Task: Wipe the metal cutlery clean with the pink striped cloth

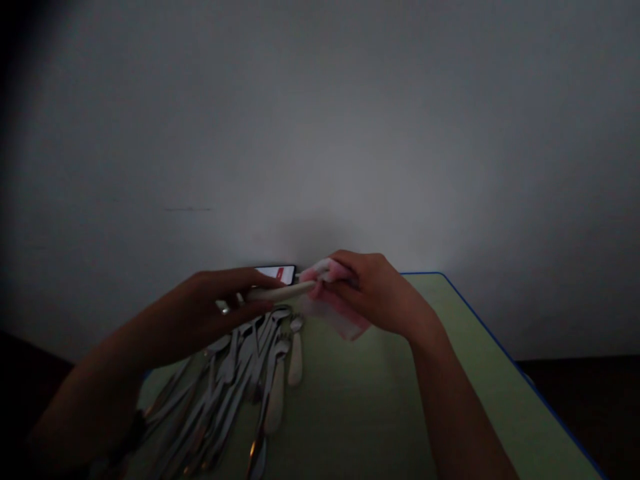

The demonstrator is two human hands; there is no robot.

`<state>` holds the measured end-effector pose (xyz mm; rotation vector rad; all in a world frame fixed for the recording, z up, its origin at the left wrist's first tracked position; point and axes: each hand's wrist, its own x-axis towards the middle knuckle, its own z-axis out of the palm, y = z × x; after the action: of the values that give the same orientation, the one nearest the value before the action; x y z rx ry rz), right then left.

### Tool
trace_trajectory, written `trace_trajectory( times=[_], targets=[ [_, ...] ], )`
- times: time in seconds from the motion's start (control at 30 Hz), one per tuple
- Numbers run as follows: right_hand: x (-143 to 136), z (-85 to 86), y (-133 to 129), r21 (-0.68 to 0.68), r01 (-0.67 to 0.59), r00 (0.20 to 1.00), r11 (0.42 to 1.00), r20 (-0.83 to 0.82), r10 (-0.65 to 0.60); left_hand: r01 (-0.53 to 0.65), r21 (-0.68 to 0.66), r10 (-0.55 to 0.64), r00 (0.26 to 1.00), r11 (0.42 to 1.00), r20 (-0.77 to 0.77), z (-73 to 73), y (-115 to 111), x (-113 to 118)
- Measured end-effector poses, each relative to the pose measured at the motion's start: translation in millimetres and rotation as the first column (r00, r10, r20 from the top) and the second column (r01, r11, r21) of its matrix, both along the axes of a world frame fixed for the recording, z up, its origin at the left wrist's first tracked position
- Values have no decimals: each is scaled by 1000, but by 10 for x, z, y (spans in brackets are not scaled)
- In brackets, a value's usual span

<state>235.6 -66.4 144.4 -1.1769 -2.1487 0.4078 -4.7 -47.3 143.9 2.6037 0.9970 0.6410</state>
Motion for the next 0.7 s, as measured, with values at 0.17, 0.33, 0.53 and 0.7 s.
trace_trajectory(
  times=[0.17, 0.33, 0.53, 0.7],
  targets=[
    [-63, -24, 11, -1, -46, 999, 999, 18, 46, 70, -53, -73, 995, 996, -73, -30, -36, 69],
    [-64, -41, 48, 5, -9, 1000, 1000, -16, 9, 67, -47, -71, 993, 997, -95, -80, -14, 115],
    [-77, -52, 92, 102, 119, 986, 988, -128, -105, 55, -66, -61, 995, 996, -83, -76, -25, 153],
    [-70, -38, 85, 112, 121, 985, 986, -139, -105, 66, -56, -69, 995, 996, -67, -46, -27, 174]
  ],
)
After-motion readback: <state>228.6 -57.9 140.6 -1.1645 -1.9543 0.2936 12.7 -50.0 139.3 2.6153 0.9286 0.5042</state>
